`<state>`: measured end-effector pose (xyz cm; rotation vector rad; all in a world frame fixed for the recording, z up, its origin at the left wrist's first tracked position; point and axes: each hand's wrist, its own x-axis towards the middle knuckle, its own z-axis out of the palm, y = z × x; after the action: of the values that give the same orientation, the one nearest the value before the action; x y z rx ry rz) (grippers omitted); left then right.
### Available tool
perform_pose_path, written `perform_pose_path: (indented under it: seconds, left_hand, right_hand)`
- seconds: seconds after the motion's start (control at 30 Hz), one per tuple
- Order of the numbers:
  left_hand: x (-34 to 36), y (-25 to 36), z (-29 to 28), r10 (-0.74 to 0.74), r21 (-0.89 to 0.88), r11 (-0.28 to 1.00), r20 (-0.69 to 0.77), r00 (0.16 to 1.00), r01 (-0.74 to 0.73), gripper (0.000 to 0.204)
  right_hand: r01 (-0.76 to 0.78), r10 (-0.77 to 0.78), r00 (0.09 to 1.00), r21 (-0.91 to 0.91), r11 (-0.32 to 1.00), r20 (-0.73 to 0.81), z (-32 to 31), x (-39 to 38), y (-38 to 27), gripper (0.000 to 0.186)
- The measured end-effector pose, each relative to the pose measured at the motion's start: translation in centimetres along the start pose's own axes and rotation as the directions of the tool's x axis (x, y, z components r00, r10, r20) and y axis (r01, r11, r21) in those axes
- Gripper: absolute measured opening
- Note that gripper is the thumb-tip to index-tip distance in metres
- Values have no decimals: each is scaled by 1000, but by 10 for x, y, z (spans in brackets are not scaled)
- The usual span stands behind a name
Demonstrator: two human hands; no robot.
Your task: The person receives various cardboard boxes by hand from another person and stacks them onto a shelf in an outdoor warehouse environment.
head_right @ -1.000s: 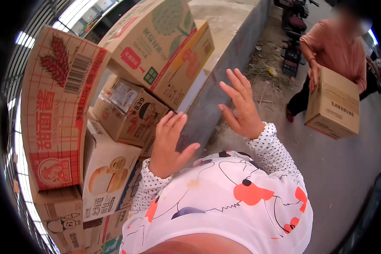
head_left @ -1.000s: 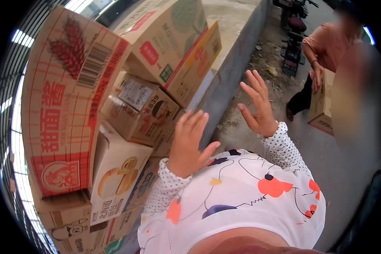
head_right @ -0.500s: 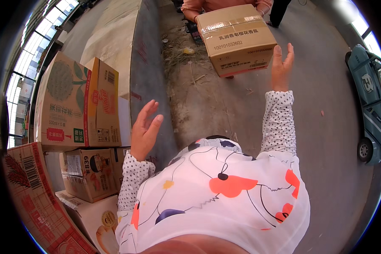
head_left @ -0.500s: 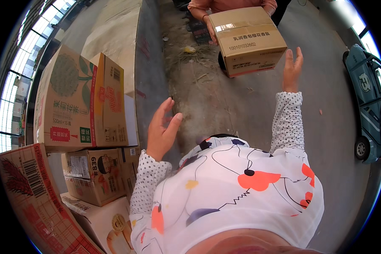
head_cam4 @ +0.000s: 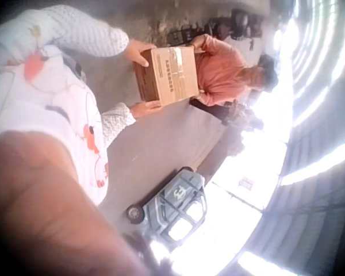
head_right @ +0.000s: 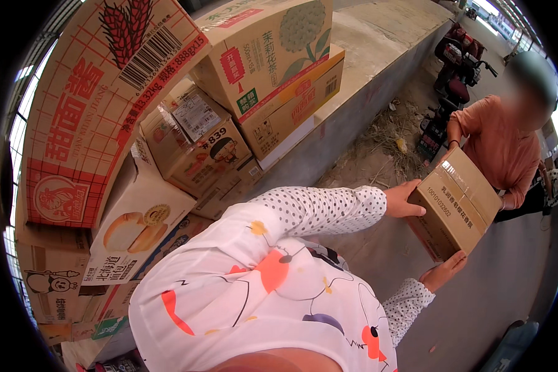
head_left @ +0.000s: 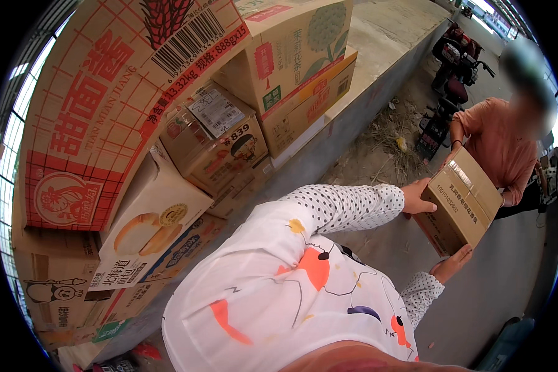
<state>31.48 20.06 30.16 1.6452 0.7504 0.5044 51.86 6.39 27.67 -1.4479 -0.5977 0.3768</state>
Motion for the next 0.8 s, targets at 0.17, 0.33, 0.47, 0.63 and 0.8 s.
perform_pose_path:
  seconds: [0.17,0.33,0.47,0.63,0.8]
  left_hand:
    - [-44,-4,5,75,110,992,-44,996,-70,96]
    - [-108,-16,-10,-23,128,990,-205,979,50,94]
    - [-123,-20,-18,54,65,997,-267,962,-37,96]
    - [-138,-19,-22,94,35,996,-348,933,-87,94]
    - [-126,-20,-35,273,164,961,-460,845,-221,94]
  right_hand:
    - [-64,64,998,78,995,9,9,-22,-18,60]
    - [-200,185,950,34,979,251,37,-33,-7,56]
    - [-155,157,936,-32,987,316,49,-31,3,50]
    - [-97,66,909,55,994,412,72,-34,-20,45]
    - [-10,-56,903,151,988,426,110,-8,-16,41]
